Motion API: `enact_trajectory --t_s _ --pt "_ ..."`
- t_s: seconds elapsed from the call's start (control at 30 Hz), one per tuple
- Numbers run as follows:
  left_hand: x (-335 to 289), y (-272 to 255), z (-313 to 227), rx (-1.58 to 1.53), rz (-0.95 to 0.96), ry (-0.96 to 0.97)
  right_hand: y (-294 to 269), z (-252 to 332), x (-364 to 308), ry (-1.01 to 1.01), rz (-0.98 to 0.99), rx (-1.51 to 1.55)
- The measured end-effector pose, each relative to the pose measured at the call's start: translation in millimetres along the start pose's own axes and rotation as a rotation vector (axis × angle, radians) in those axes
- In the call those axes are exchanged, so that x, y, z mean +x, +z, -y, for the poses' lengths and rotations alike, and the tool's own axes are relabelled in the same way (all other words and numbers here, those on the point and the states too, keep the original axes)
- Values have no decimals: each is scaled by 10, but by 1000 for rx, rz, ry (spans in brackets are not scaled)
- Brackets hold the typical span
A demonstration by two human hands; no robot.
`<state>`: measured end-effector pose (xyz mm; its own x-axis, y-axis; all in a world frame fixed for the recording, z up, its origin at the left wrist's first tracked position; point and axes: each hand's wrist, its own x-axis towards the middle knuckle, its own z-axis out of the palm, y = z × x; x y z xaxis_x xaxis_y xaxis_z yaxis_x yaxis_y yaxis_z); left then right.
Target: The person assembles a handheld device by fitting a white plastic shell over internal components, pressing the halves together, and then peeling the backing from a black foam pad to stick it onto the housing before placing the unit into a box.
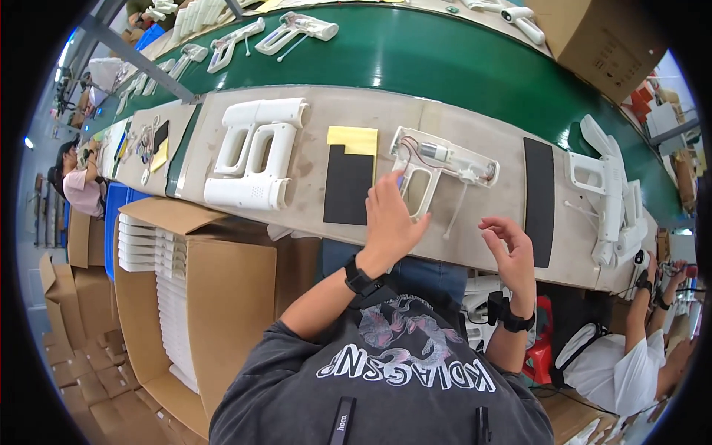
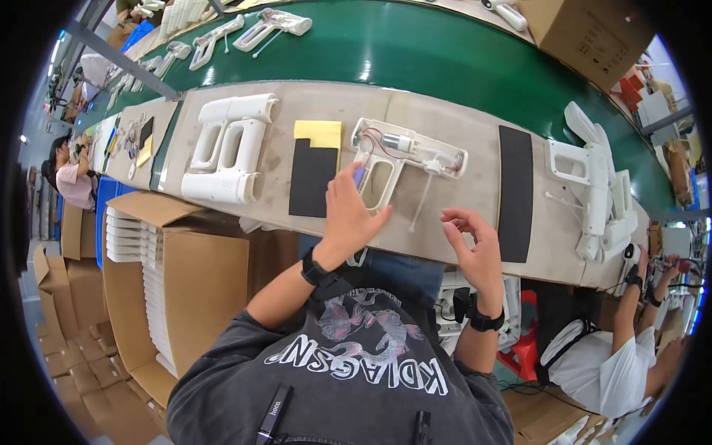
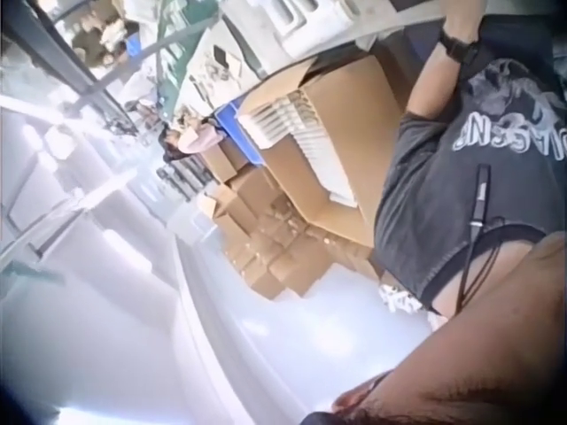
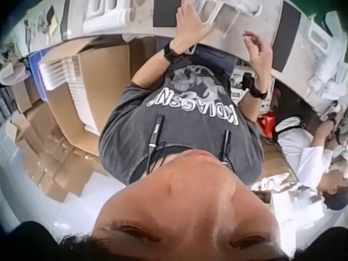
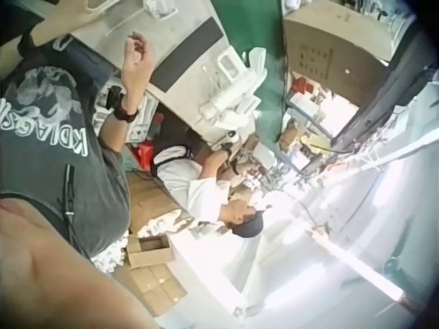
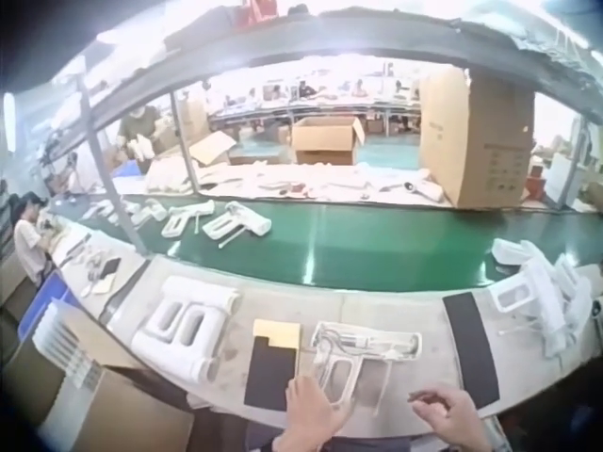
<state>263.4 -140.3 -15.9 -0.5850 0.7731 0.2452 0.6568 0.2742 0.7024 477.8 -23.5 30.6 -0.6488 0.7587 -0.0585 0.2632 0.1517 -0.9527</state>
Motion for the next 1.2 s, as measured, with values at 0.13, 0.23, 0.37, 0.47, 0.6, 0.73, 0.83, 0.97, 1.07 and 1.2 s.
enact_trajectory --t_s 0.13,0.23,0.37,0.47,0.6,0.73,0.83,0.97,1.07,1.2 --pt "-219 2 20 89 89 -26 82 58 29 -27 71 -13" --pt "-246 -156 111 129 65 82 138 85 41 -18 159 -98" --pt "112 -418 539 246 -118 23 263 193 55 -34 263 -22" --pt "253 -522 793 304 -104 -163 387 356 119 -96 375 -72" --pt "302 -664 924 157 -81 -369 633 566 293 -178 454 -75" --pt "254 -1082 927 -314 220 -507 907 712 517 -301 475 -112" --pt "-37 -1275 693 -645 99 -356 1180 805 632 -579 315 -180" --pt "-317 -1518 379 -454 225 -230 1498 857 704 -807 158 -189" --pt "-403 -1637 247 -327 383 -203 1574 784 624 -640 276 -68" --pt "-469 -1732 285 -237 632 -8 1359 581 501 -199 641 204"
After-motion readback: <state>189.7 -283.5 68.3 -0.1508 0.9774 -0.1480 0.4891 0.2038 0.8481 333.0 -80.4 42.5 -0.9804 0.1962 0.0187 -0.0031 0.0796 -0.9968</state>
